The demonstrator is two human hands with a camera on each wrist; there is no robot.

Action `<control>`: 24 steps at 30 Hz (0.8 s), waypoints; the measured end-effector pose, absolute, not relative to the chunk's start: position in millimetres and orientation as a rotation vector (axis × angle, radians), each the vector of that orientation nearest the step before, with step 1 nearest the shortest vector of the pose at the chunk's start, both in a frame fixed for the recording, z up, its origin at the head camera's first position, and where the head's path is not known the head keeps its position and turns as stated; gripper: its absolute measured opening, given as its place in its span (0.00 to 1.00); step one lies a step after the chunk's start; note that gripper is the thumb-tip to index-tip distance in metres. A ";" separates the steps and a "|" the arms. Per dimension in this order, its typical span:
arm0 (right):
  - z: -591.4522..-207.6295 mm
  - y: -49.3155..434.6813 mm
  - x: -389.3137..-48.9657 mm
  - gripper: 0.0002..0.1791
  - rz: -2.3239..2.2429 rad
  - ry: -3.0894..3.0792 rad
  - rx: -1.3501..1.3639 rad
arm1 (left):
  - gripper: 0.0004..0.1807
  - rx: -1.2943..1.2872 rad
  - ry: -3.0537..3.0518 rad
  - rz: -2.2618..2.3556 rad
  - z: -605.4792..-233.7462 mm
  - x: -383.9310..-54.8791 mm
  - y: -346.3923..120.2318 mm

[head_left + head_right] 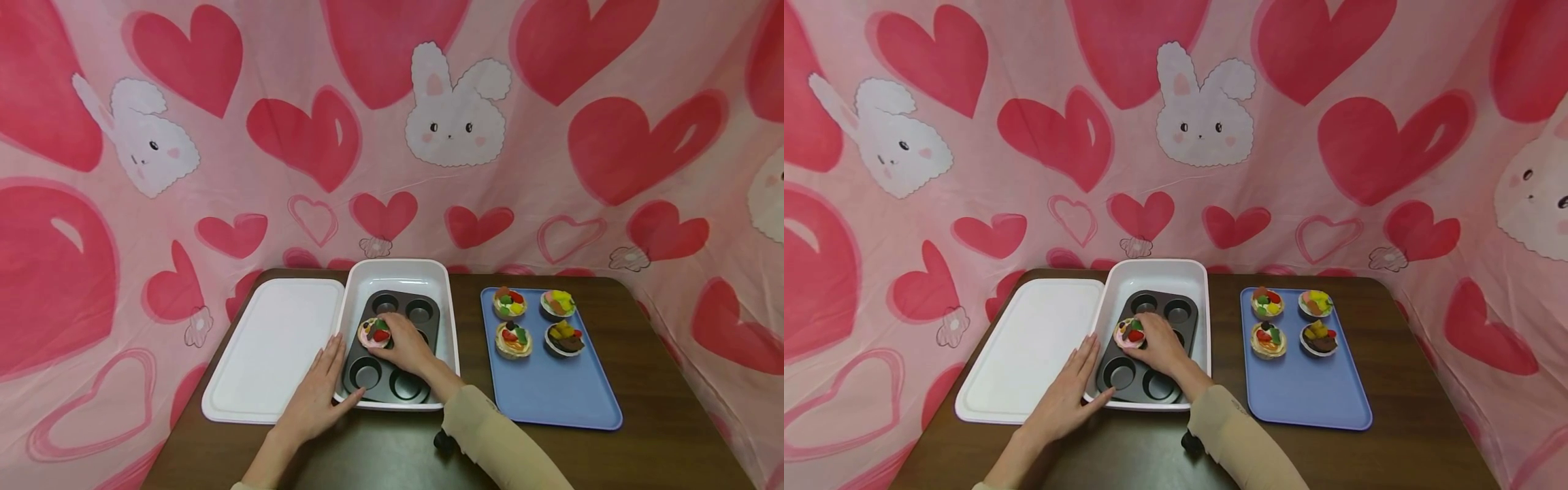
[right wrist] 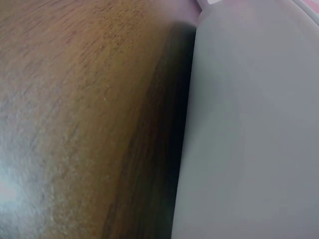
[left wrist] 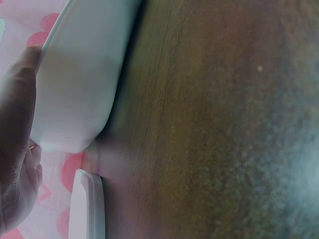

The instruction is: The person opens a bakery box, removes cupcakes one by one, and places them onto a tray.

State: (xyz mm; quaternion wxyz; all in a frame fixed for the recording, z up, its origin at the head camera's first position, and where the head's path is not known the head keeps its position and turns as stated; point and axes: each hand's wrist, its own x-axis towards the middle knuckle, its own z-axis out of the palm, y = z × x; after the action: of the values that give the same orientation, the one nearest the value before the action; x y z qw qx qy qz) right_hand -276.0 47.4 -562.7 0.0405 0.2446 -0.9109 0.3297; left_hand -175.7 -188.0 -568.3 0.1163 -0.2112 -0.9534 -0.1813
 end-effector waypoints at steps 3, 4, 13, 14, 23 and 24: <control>-562.9 47.2 -275.3 0.39 1.006 -2.775 0.774 | 0.57 -0.618 -2.787 -0.523 -568.4 -175.3 -188.0; -562.8 47.2 -275.3 0.39 1.005 -2.769 0.782 | 0.57 -0.618 -2.788 -0.525 -568.4 -175.3 -187.9; -561.4 48.1 -275.1 0.40 0.892 -2.751 0.868 | 0.57 -0.591 -2.812 -0.560 -566.9 -175.7 -187.0; -561.6 48.2 -275.0 0.40 0.885 -2.747 0.876 | 0.57 -0.591 -2.811 -0.562 -567.0 -175.7 -186.9; -560.8 49.3 -273.8 0.40 0.998 -2.674 0.873 | 0.57 -0.597 -2.804 -0.550 -568.7 -175.3 -187.6; -560.4 49.5 -273.7 0.39 1.009 -2.667 0.872 | 0.57 -0.600 -2.802 -0.550 -568.7 -175.4 -187.6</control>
State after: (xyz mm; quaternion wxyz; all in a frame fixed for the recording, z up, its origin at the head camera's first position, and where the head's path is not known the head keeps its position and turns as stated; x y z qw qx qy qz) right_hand -273.7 49.5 -560.4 0.0796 0.2913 -0.8916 0.3374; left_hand -175.4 -187.6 -568.7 0.1118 -0.2043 -0.9543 -0.1875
